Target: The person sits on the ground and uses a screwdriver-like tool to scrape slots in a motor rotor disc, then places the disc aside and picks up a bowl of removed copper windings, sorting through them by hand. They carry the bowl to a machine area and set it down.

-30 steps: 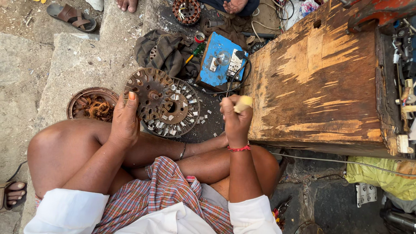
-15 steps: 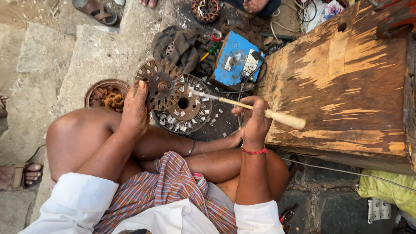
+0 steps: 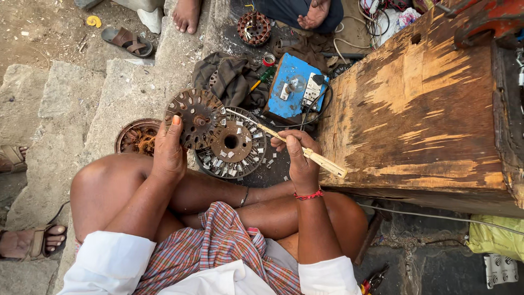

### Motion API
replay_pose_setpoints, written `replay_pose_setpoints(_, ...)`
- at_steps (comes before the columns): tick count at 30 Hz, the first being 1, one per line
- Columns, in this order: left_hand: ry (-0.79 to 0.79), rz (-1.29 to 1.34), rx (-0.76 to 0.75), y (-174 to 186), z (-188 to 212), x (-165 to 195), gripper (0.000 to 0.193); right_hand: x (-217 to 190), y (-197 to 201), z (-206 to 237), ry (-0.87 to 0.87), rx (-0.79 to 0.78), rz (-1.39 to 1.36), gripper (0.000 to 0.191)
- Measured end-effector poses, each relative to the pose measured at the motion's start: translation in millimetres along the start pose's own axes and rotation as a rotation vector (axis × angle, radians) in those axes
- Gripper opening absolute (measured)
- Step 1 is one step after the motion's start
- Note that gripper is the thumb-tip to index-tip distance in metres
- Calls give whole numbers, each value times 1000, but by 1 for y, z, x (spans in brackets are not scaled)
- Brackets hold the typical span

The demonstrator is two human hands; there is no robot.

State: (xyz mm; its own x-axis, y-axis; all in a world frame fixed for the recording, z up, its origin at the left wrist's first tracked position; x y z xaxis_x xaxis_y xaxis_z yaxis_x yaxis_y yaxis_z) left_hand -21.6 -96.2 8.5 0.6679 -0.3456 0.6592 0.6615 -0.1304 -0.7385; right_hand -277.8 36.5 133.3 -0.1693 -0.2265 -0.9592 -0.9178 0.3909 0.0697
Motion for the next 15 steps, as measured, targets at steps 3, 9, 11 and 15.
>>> replay_pose_setpoints(3,-4,-3,-3,-1,0,1,42,1,-1,0,-2,-4,12,33)
replay_pose_setpoints(9,23,-35,11,0,1,0,42,-13,-9,-3,34,-47,54,30)
replay_pose_setpoints(11,29,-15,11,0,0,0,42,-28,-18,-4,108,-114,127,27)
replay_pose_setpoints(15,77,-9,60,4,-2,-5,42,-52,-43,2,247,-281,309,24)
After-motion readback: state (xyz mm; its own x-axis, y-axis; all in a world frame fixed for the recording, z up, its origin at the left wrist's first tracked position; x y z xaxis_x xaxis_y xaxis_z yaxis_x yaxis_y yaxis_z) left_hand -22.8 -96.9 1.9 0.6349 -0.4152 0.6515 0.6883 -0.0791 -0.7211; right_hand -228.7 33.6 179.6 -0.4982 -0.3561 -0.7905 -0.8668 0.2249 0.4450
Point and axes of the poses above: each hand's wrist, its own z-axis away from the middle knuckle, its own y-axis out of the back of the hand, x = y × z, the point moved 9 cm from there along -z, towards the middle knuckle, and after that the axes turned 2 degrees about y, right-handed, at the moved point
